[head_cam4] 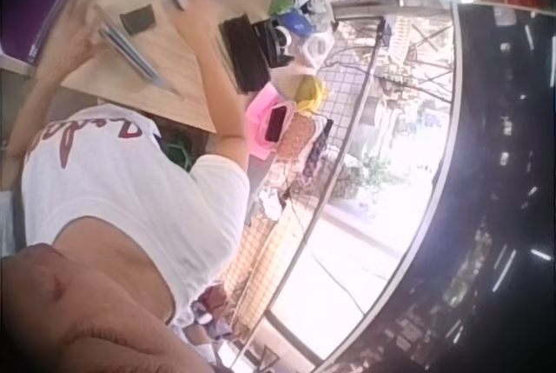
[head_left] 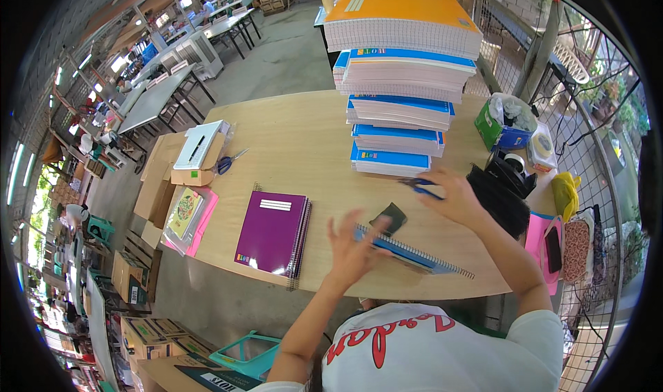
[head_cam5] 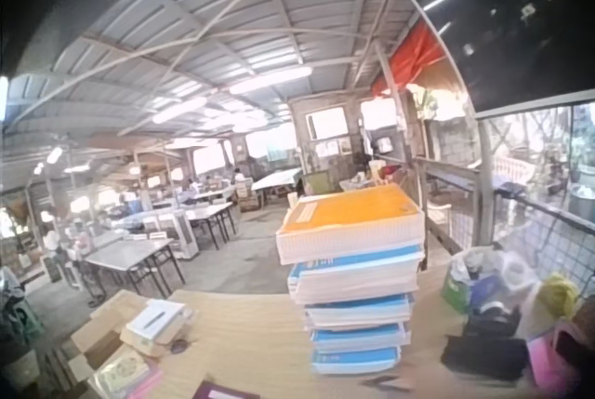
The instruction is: The person applies pieces of tape to the spines of spiral notebooks using a small piece of dark material to smooth the tape down.
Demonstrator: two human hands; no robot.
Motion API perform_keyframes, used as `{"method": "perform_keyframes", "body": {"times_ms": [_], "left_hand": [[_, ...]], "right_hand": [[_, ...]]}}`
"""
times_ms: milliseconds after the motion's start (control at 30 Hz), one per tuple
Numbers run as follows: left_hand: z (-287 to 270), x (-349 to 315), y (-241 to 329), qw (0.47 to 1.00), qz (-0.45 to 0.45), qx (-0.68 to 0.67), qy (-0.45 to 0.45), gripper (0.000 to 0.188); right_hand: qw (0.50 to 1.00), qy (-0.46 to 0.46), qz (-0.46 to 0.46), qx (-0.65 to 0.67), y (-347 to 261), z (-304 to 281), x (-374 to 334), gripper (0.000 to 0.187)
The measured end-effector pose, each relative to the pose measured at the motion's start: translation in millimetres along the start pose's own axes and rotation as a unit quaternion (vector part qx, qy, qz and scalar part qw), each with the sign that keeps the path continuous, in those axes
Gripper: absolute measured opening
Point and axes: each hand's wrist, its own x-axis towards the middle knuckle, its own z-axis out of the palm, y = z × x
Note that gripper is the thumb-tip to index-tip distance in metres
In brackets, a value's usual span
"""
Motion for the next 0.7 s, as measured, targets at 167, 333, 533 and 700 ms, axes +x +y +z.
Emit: {"method": "perform_keyframes", "body": {"times_ms": [167, 333, 533, 700], "left_hand": [[7.2, -11.4, -16.7, 0.97, 0.175, 0.046, -0.163, 0.044], [-77.6, 42.9, -54.9, 0.996, 0.009, 0.04, 0.075, 0.031], [-168.5, -22.5, -255.7, 0.924, -0.297, -0.071, 0.229, 0.037], [-144.9, -70.3, -315.4, 0.919, -0.364, 0.025, 0.147, 0.036]], "right_hand": [[0.97, -0.077, 0.122, -0.197, 87.2, 37.0, -69.1, 0.037], [0.963, -0.018, 0.168, -0.208, 150.3, 85.5, -156.5, 0.041], [0.966, 0.067, 0.156, -0.196, 147.4, 101.3, -164.9, 0.043], [0.965, 0.09, 0.136, -0.206, 150.4, 104.6, -165.2, 0.044]]}}
